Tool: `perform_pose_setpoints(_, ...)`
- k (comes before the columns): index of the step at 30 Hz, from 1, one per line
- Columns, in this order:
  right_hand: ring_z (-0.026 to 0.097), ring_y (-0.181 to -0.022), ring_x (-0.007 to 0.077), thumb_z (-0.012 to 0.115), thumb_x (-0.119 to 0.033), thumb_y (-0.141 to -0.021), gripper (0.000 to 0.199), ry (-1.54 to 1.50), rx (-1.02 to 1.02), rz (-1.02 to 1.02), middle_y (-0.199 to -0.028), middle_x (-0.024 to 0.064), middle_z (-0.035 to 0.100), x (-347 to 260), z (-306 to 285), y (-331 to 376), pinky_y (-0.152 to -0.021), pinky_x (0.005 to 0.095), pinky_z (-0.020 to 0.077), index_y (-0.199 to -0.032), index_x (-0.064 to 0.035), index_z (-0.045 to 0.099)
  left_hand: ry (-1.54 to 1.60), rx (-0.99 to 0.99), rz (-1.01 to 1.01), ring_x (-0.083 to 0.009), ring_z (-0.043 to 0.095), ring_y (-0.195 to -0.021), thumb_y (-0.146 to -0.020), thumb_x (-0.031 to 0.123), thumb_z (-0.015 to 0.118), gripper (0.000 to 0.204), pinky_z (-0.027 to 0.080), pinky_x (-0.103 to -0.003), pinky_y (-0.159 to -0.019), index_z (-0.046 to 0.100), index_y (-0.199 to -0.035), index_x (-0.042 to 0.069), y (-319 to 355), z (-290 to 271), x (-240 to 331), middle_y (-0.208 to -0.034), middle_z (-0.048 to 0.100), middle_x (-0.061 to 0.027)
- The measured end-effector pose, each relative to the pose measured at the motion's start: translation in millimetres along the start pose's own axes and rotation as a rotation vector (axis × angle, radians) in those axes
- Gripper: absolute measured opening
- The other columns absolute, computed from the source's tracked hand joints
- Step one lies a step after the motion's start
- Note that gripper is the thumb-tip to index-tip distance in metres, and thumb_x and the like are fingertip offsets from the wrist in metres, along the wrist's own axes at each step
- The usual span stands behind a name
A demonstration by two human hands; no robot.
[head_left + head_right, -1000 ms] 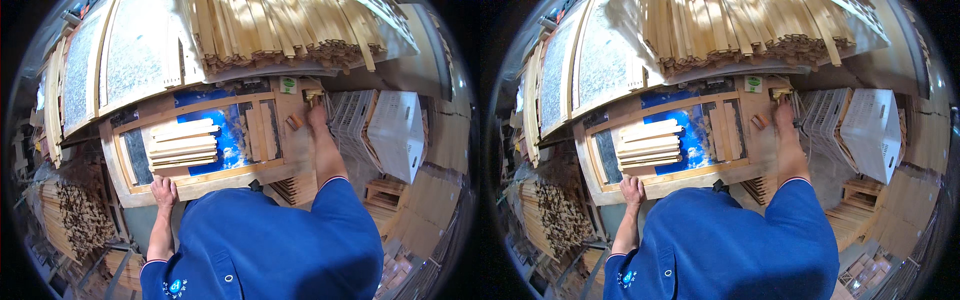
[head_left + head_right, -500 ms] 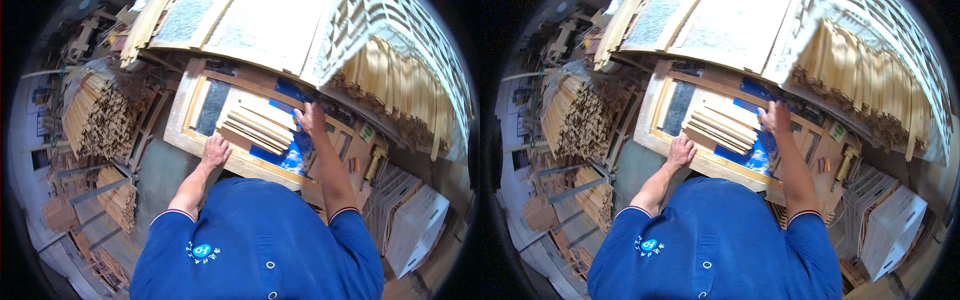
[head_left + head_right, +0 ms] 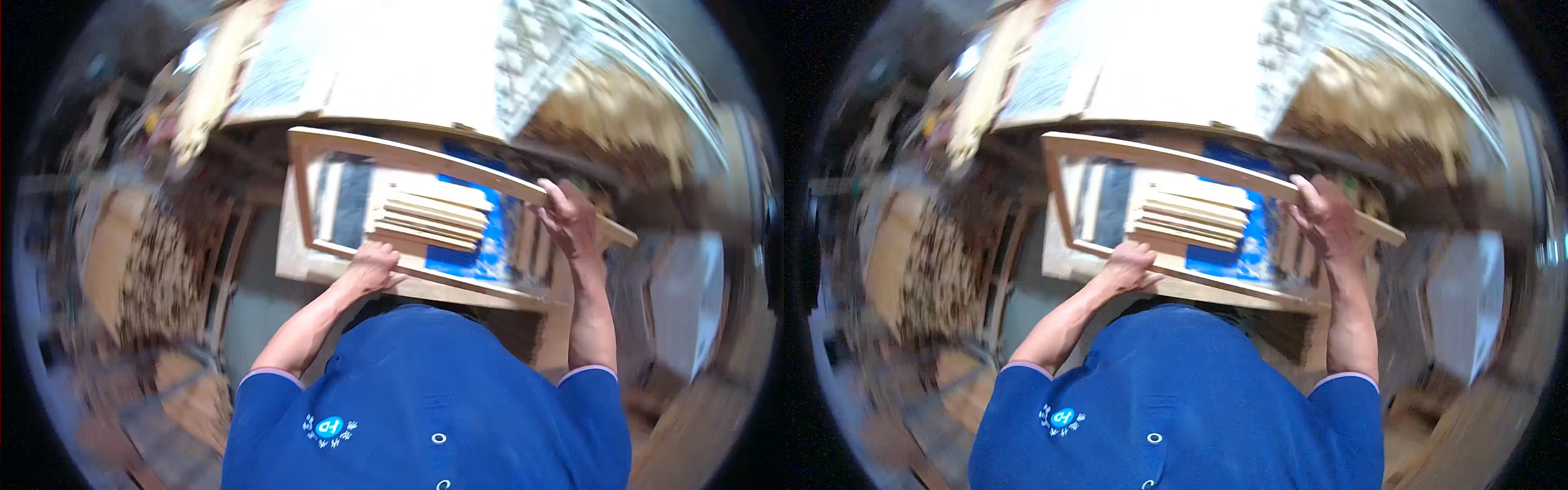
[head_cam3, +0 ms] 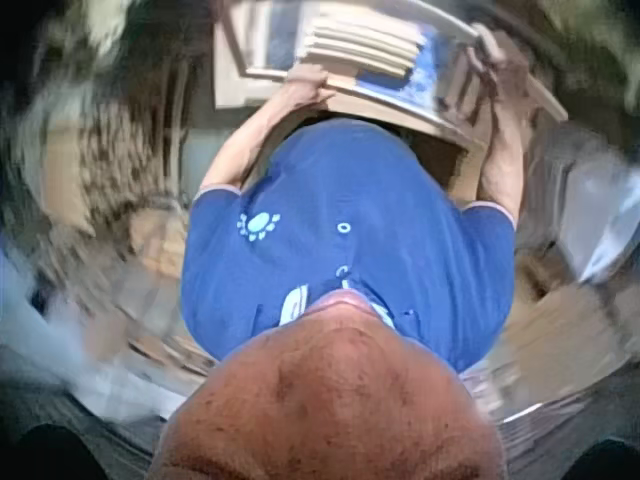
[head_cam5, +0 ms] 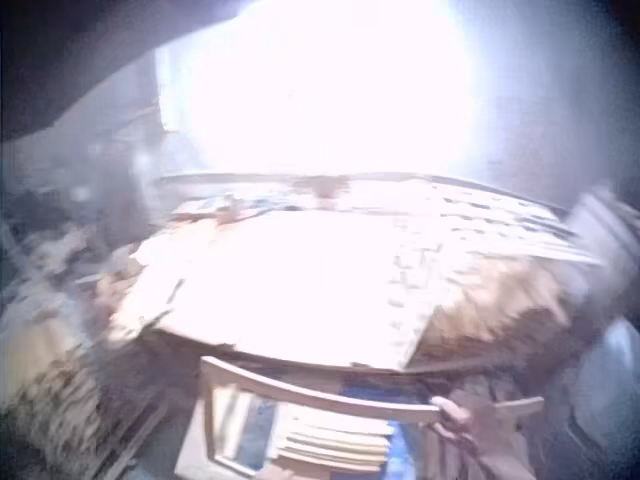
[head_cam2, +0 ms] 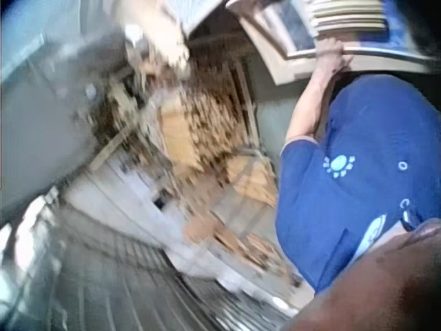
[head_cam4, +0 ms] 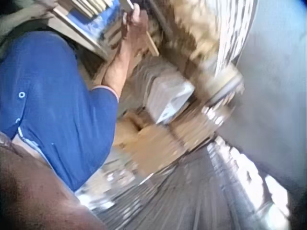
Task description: Assembling rectangular wooden frames by placing slats into a jig and securing them with a pneumatic nail gun.
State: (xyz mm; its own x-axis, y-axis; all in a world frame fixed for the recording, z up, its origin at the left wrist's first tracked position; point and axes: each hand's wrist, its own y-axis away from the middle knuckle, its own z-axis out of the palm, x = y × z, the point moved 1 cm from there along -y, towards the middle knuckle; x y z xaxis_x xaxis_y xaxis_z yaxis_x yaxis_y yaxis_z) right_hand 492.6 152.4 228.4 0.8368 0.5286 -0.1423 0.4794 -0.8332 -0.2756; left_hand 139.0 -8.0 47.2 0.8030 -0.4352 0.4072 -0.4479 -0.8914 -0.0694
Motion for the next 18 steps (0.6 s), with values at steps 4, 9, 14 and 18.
perform_pose_setpoints(4,0.066,-0.088,0.0306,0.077,-0.037,-0.082,0.046,0.115,0.035,0.138,-0.098,0.0105,0.064,9,-37,100,-0.076,0.0395,0.0552,-0.119,-0.0105,0.069,0.041,-0.339,0.094,-0.0328,0.071,-0.079,-0.088,0.047,0.071,0.037,0.054,-0.05,-0.069,0.064,-0.088,0.011,-18,-17,14,-0.083,0.07,-0.0111)
perform_pose_setpoints(9,0.065,-0.099,0.0312,0.088,-0.024,-0.073,0.054,0.343,0.545,0.645,-0.11,0.0121,0.064,-63,-67,239,-0.087,0.0413,0.0548,-0.12,-0.0062,0.068,-0.145,-0.375,0.572,-0.0271,0.071,-0.066,-0.091,0.048,0.068,0.036,0.053,-0.043,-0.056,0.064,-0.087,0.013,-52,-4,92,-0.077,0.07,-0.0084)
perform_pose_setpoints(14,0.061,-0.121,0.0288,0.086,-0.035,-0.083,0.087,-0.523,0.691,0.831,-0.131,0.0208,0.062,-145,-29,275,-0.104,0.041,0.0497,-0.148,0.0026,0.043,-0.365,-0.54,0.907,-0.0231,0.074,-0.076,-0.095,0.039,0.063,0.03,0.057,-0.039,-0.066,0.066,-0.099,0.009,-62,53,213,-0.085,0.073,-0.0093)
perform_pose_setpoints(18,0.058,-0.122,0.0283,0.075,-0.029,-0.093,0.094,-1.087,0.951,0.939,-0.134,0.0197,0.055,-129,-13,257,-0.105,0.0421,0.0476,-0.159,0.0,0.015,0.061,-0.689,0.983,-0.0264,0.074,-0.086,-0.096,0.032,0.061,0.026,0.058,-0.041,-0.075,0.067,-0.106,0.01,-34,152,291,-0.093,0.074,-0.0114)
